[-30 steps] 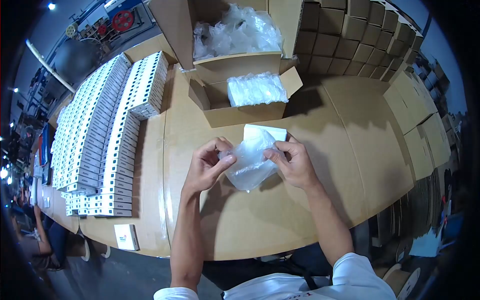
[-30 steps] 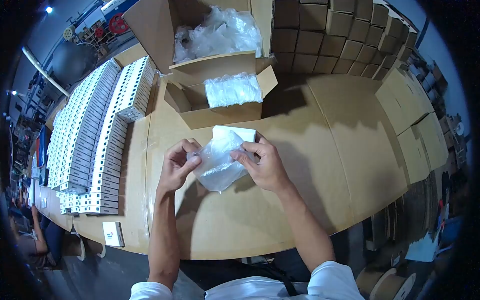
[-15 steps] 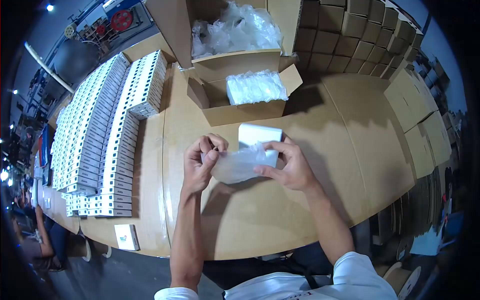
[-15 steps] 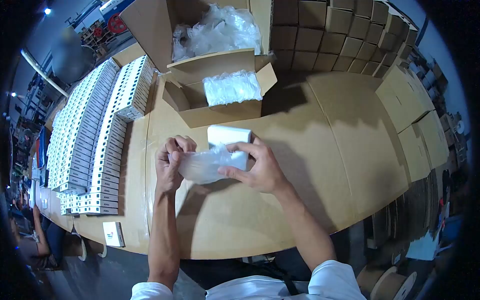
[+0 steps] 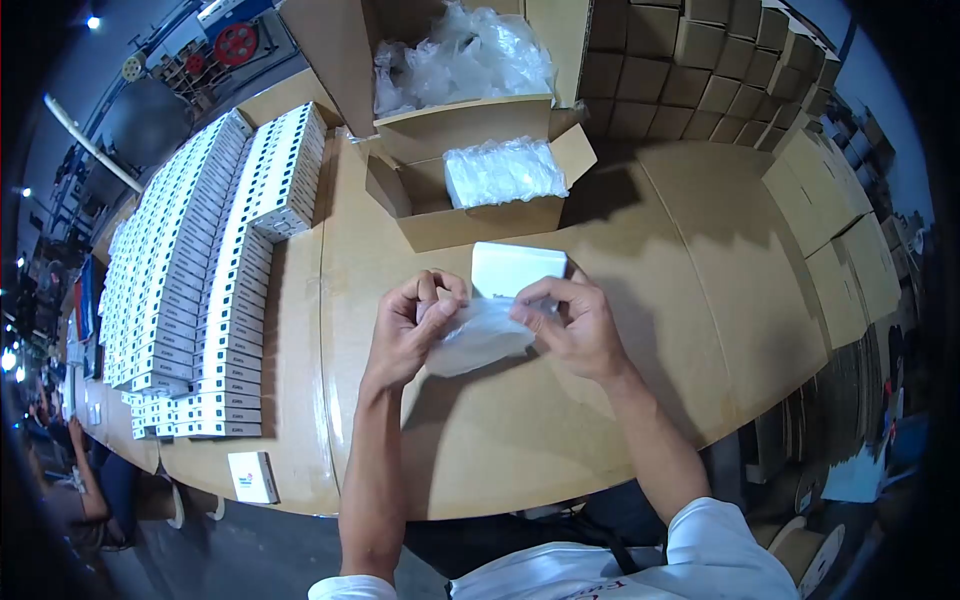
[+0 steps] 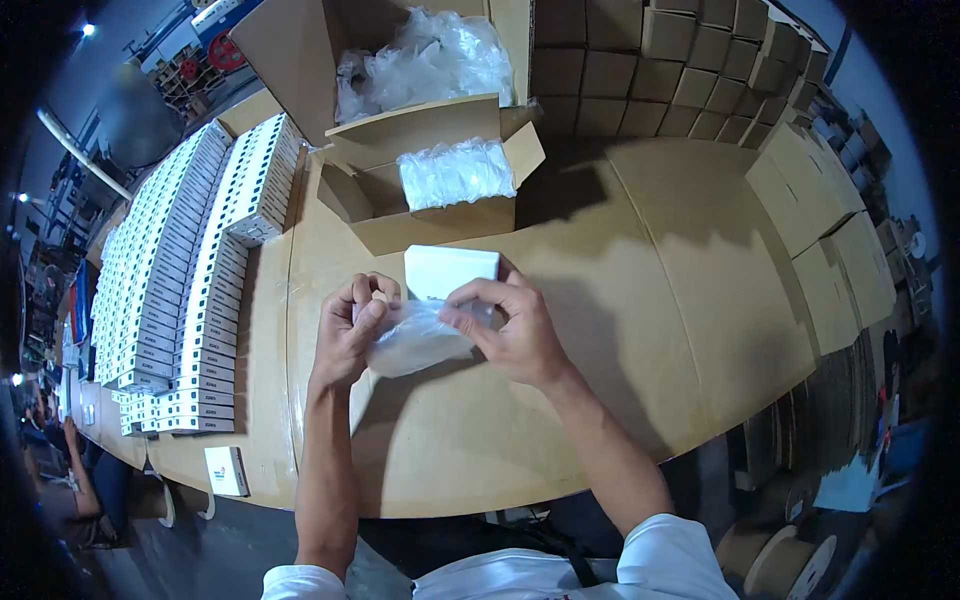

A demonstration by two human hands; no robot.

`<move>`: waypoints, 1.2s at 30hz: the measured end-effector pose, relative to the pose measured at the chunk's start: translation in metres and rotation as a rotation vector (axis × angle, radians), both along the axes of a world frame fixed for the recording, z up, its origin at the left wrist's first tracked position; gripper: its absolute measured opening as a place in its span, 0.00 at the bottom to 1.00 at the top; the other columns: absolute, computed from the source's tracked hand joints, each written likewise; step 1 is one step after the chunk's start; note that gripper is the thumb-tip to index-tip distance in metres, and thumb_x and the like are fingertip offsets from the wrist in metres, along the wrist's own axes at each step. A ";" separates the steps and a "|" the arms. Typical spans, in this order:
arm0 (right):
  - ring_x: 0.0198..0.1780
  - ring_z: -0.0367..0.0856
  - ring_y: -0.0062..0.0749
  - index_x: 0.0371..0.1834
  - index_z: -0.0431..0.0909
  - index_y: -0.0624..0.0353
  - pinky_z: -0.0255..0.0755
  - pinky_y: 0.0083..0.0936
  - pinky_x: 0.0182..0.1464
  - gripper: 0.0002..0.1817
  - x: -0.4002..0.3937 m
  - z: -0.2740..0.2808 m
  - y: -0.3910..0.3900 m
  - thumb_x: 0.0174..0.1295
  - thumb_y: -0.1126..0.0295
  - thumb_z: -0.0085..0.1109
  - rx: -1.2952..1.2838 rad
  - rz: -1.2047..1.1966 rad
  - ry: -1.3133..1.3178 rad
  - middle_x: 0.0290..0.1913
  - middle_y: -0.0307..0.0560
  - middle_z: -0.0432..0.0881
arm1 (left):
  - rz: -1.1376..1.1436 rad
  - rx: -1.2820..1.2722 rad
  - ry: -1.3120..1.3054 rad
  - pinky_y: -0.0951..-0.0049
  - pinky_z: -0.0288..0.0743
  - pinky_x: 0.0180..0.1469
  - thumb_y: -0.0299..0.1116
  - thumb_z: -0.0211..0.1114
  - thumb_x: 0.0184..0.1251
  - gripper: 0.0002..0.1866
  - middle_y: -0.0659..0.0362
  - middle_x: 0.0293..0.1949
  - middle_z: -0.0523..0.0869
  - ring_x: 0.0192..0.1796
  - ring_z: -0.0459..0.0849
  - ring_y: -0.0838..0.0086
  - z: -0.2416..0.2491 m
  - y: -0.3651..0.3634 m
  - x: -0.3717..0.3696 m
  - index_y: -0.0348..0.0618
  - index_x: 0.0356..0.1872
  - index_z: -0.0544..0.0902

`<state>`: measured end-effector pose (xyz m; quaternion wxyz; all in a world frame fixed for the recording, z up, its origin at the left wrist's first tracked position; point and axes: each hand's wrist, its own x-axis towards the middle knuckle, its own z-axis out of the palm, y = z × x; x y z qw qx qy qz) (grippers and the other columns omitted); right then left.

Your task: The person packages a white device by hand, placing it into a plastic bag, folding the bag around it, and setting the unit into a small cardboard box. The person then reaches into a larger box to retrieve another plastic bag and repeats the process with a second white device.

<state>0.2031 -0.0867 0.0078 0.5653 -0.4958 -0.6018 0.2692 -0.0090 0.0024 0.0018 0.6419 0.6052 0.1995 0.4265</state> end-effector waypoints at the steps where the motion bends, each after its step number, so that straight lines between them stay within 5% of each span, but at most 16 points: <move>1: 0.40 0.75 0.17 0.39 0.85 0.59 0.70 0.17 0.41 0.08 -0.001 0.004 -0.002 0.62 0.70 0.74 -0.031 -0.031 0.031 0.43 0.38 0.79 | 0.020 -0.023 0.033 0.77 0.70 0.41 0.28 0.68 0.71 0.20 0.58 0.38 0.82 0.38 0.75 0.80 0.000 0.000 -0.001 0.47 0.24 0.65; 3: 0.42 0.75 0.18 0.39 0.84 0.60 0.72 0.20 0.43 0.08 -0.001 -0.002 0.000 0.62 0.71 0.74 -0.101 -0.014 0.291 0.43 0.39 0.78 | 0.062 -0.047 0.068 0.82 0.63 0.34 0.27 0.69 0.70 0.20 0.61 0.37 0.79 0.34 0.68 0.85 0.004 -0.003 0.002 0.47 0.24 0.66; 5: 0.43 0.75 0.16 0.41 0.81 0.61 0.73 0.19 0.43 0.12 0.002 -0.007 0.002 0.62 0.70 0.75 -0.123 -0.009 0.483 0.45 0.38 0.77 | 0.084 -0.027 0.076 0.81 0.64 0.38 0.31 0.69 0.71 0.19 0.62 0.39 0.79 0.36 0.69 0.85 0.003 -0.002 0.001 0.48 0.24 0.67; 10: 0.47 0.79 0.25 0.42 0.83 0.62 0.74 0.21 0.49 0.21 0.003 -0.018 0.007 0.57 0.57 0.80 -0.044 -0.030 0.186 0.46 0.44 0.78 | 0.171 -0.003 0.024 0.82 0.64 0.39 0.30 0.70 0.71 0.18 0.62 0.40 0.78 0.36 0.69 0.84 0.001 0.001 -0.002 0.48 0.25 0.68; 15: 0.34 0.69 0.21 0.38 0.86 0.63 0.66 0.23 0.33 0.17 -0.008 -0.018 0.001 0.58 0.60 0.78 -0.229 0.000 0.047 0.41 0.42 0.76 | 0.385 0.052 -0.052 0.81 0.65 0.36 0.24 0.69 0.69 0.18 0.60 0.40 0.77 0.35 0.70 0.84 0.002 0.006 -0.002 0.47 0.24 0.68; 17: 0.31 0.68 0.19 0.36 0.86 0.63 0.64 0.21 0.30 0.13 -0.010 -0.017 0.003 0.60 0.64 0.76 -0.225 -0.010 0.094 0.40 0.41 0.76 | 0.410 -0.022 -0.208 0.77 0.72 0.45 0.27 0.72 0.66 0.14 0.60 0.42 0.77 0.42 0.75 0.80 0.008 0.005 0.003 0.44 0.38 0.71; 20: 0.32 0.68 0.18 0.35 0.86 0.64 0.63 0.20 0.30 0.13 -0.011 -0.023 0.005 0.60 0.64 0.77 -0.169 -0.113 0.158 0.41 0.40 0.76 | 0.139 -0.121 -0.252 0.69 0.78 0.57 0.31 0.78 0.61 0.28 0.58 0.46 0.79 0.51 0.81 0.73 0.004 0.005 -0.003 0.40 0.56 0.70; 22: 0.32 0.68 0.17 0.37 0.84 0.64 0.63 0.19 0.31 0.14 -0.009 -0.033 0.009 0.60 0.64 0.76 -0.112 -0.165 0.183 0.41 0.39 0.76 | 0.128 -0.037 0.124 0.69 0.79 0.58 0.31 0.79 0.60 0.35 0.51 0.55 0.84 0.55 0.84 0.68 0.001 0.001 -0.002 0.37 0.65 0.70; 24: 0.32 0.67 0.16 0.38 0.84 0.65 0.63 0.19 0.32 0.15 -0.009 -0.036 0.010 0.61 0.64 0.76 -0.084 -0.185 0.251 0.40 0.38 0.76 | 0.062 -0.038 0.313 0.70 0.81 0.55 0.30 0.77 0.63 0.33 0.53 0.52 0.86 0.51 0.86 0.71 0.002 0.000 0.002 0.35 0.66 0.70; 30: 0.34 0.67 0.16 0.42 0.83 0.65 0.64 0.19 0.34 0.16 -0.009 -0.021 0.006 0.62 0.64 0.75 -0.225 -0.217 0.317 0.42 0.37 0.74 | 0.122 -0.232 0.141 0.75 0.80 0.51 0.26 0.71 0.69 0.22 0.56 0.48 0.87 0.48 0.86 0.77 0.009 -0.016 0.022 0.34 0.60 0.75; 34: 0.35 0.68 0.17 0.41 0.85 0.64 0.66 0.20 0.35 0.15 -0.012 -0.029 0.009 0.62 0.64 0.75 -0.136 -0.138 0.242 0.43 0.40 0.74 | 0.264 -0.037 0.111 0.77 0.78 0.51 0.24 0.70 0.70 0.19 0.59 0.47 0.86 0.48 0.83 0.79 -0.005 -0.013 0.028 0.35 0.58 0.76; 36: 0.37 0.71 0.20 0.40 0.86 0.64 0.68 0.21 0.38 0.15 -0.009 -0.033 0.009 0.61 0.63 0.76 -0.154 -0.095 0.190 0.44 0.42 0.75 | 0.331 -0.071 0.114 0.80 0.76 0.42 0.25 0.69 0.71 0.10 0.62 0.39 0.85 0.39 0.81 0.83 -0.003 -0.010 0.024 0.35 0.49 0.81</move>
